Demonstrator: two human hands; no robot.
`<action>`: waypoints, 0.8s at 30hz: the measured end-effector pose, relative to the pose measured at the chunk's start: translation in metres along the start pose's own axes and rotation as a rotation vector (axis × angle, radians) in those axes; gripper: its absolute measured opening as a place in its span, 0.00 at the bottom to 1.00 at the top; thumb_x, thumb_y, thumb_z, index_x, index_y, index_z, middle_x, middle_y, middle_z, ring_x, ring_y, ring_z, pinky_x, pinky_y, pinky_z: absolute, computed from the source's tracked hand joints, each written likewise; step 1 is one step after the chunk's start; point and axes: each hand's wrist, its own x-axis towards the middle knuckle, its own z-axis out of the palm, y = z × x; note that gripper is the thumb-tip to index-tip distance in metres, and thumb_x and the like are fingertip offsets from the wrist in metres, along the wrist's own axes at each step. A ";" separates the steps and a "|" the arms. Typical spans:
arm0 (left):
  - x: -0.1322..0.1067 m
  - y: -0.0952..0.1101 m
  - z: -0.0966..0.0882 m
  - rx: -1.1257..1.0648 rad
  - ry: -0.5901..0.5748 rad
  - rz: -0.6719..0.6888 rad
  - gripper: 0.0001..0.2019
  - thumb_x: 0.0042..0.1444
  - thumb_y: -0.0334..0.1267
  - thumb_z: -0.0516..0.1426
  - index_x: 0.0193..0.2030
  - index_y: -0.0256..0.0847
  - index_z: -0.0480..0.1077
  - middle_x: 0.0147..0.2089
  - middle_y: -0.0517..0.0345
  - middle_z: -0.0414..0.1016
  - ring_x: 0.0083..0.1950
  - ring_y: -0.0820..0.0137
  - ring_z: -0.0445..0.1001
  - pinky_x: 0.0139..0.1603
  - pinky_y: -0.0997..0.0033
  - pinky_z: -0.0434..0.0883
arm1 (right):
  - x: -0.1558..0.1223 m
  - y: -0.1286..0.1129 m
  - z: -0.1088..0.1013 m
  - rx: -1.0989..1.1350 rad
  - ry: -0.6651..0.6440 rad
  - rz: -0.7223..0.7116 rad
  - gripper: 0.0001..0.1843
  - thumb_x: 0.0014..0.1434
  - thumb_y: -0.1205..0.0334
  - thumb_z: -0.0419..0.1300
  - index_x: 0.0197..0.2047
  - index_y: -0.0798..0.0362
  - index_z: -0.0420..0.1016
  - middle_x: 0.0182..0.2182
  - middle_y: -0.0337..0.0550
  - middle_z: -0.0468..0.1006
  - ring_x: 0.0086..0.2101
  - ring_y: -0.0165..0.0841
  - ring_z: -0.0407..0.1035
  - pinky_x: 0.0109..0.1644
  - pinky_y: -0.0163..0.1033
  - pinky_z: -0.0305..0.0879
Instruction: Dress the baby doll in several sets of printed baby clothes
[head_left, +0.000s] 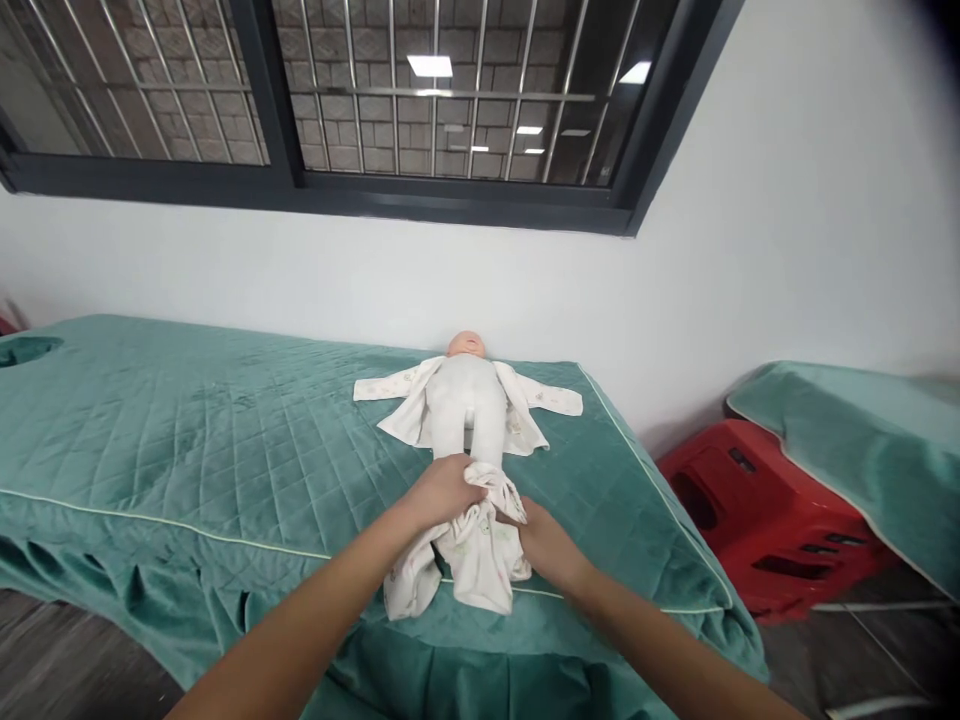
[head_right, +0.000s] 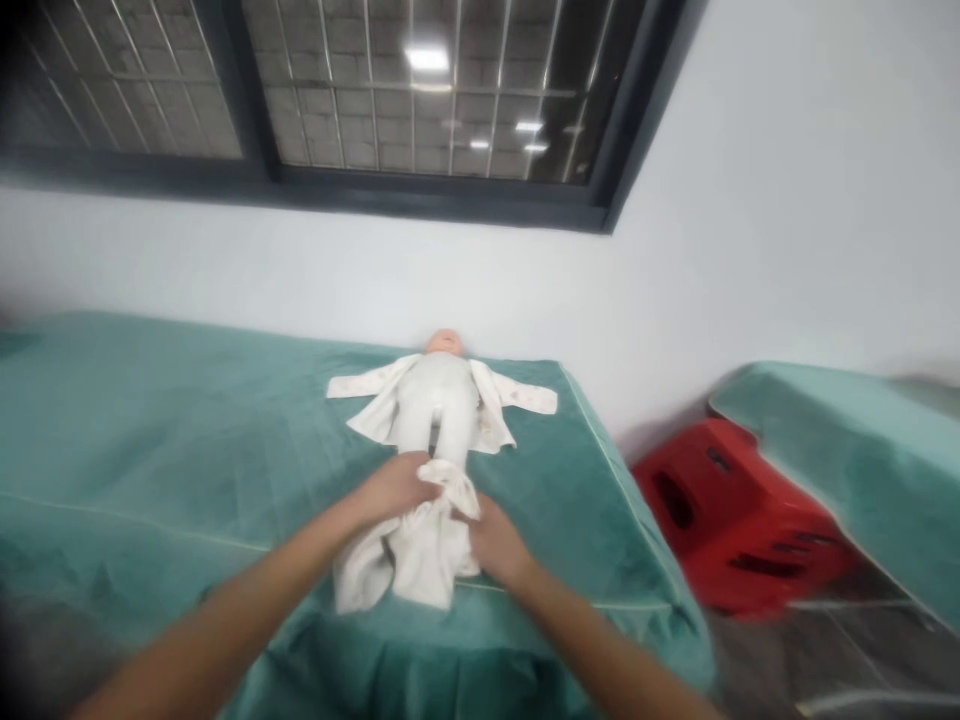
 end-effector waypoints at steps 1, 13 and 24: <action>0.000 0.002 0.001 0.113 -0.012 0.021 0.10 0.49 0.38 0.61 0.39 0.38 0.76 0.43 0.50 0.80 0.48 0.59 0.77 0.47 0.67 0.70 | -0.001 0.003 0.002 -0.049 0.035 -0.047 0.23 0.57 0.48 0.62 0.50 0.54 0.78 0.50 0.50 0.80 0.50 0.47 0.73 0.59 0.50 0.64; -0.006 -0.004 0.000 -0.058 -0.184 0.164 0.15 0.54 0.49 0.60 0.42 0.41 0.77 0.42 0.54 0.81 0.45 0.59 0.77 0.44 0.69 0.70 | -0.020 0.009 0.022 -0.069 0.323 -0.021 0.22 0.62 0.42 0.56 0.47 0.51 0.72 0.47 0.49 0.80 0.44 0.43 0.74 0.47 0.42 0.68; 0.013 -0.008 -0.025 -0.951 -0.288 -0.041 0.24 0.43 0.36 0.70 0.50 0.40 0.75 0.47 0.51 0.78 0.45 0.64 0.77 0.47 0.68 0.72 | 0.024 0.014 -0.004 0.202 0.418 -0.136 0.17 0.55 0.48 0.64 0.42 0.50 0.74 0.36 0.41 0.79 0.36 0.39 0.69 0.41 0.42 0.65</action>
